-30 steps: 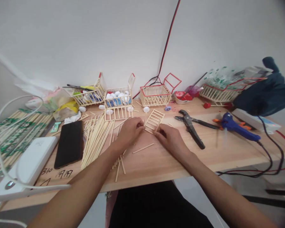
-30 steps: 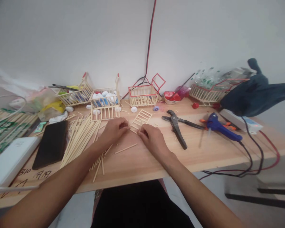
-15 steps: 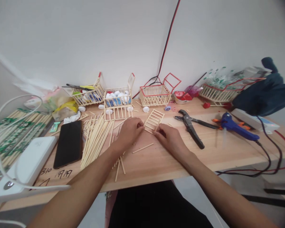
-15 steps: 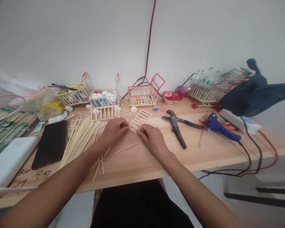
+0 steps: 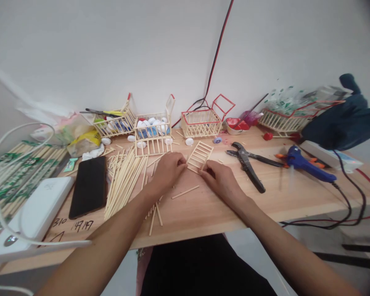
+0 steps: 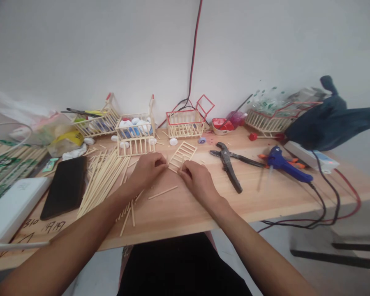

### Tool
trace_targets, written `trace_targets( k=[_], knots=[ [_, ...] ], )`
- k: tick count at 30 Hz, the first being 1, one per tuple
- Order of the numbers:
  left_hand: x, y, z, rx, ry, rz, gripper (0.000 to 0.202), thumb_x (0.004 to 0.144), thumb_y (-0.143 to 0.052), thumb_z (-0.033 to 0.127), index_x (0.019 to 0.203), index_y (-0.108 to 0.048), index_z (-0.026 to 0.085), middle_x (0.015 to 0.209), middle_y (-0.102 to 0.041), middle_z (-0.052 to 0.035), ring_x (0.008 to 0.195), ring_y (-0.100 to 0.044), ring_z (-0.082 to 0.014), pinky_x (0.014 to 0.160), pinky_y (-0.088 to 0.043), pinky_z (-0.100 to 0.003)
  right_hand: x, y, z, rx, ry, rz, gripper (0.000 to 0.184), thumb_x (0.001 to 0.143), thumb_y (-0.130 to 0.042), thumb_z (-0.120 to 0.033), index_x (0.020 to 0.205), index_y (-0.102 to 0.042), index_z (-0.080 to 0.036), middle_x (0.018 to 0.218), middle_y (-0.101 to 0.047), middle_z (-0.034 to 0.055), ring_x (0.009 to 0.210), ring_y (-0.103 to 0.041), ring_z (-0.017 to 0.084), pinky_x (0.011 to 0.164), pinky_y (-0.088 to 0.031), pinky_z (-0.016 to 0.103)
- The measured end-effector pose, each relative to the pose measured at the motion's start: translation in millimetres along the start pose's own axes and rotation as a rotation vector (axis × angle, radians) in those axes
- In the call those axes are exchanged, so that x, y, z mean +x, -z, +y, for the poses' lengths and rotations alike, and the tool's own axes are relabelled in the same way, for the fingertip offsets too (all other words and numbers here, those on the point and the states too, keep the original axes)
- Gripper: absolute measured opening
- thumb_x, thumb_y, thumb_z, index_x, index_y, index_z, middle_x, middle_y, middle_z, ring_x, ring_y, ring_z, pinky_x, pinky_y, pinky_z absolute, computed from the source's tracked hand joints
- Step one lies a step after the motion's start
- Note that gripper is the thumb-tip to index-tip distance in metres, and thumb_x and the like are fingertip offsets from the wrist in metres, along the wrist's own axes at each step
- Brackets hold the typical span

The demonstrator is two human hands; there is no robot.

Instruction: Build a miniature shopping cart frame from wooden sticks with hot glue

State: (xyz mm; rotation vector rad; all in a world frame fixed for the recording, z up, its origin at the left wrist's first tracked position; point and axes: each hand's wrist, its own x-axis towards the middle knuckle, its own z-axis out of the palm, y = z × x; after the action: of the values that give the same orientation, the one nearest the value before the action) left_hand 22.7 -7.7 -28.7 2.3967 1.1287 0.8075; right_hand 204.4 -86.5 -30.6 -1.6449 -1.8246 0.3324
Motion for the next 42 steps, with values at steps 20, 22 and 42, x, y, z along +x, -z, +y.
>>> trace_targets(
  k=[20, 22, 42],
  knots=[
    [-1.3, 0.8, 1.3, 0.001, 0.001, -0.005, 0.008, 0.08, -0.063, 0.015, 0.072, -0.061, 0.017, 0.074, -0.064, -0.0011, 0.072, -0.054, -0.0159, 0.069, -0.039, -0.029, -0.5, -0.3, -0.4, 0.006, 0.011, 0.008, 0.018, 0.086, -0.056, -0.027, 0.069, -0.052, -0.021, 0.066, -0.058, -0.0005, 0.063, -0.051, 0.015, 0.061, -0.034, 0.027],
    [-1.4, 1.3, 1.7, -0.002, -0.001, -0.002, 0.009, 0.079, -0.063, 0.014, 0.071, -0.061, 0.017, 0.073, -0.063, -0.0009, 0.071, -0.054, -0.0159, 0.068, -0.038, -0.029, -0.3, -0.7, 0.1, 0.007, 0.011, 0.006, 0.018, 0.086, -0.056, -0.028, 0.07, -0.052, -0.021, 0.066, -0.058, -0.0005, 0.063, -0.051, 0.015, 0.061, -0.034, 0.027],
    [-1.4, 7.3, 3.8, -0.038, 0.088, -0.003, 0.026, 0.075, -0.06, 0.007, 0.099, -0.063, 0.019, 0.079, -0.067, -0.0008, 0.078, -0.059, -0.0179, 0.075, -0.043, -0.031, -0.6, -2.2, 2.0, 0.001, 0.018, 0.004, 0.016, 0.086, -0.056, -0.028, 0.072, -0.055, -0.02, 0.067, -0.059, -0.0007, 0.062, -0.05, 0.014, 0.062, -0.034, 0.027]
  ],
)
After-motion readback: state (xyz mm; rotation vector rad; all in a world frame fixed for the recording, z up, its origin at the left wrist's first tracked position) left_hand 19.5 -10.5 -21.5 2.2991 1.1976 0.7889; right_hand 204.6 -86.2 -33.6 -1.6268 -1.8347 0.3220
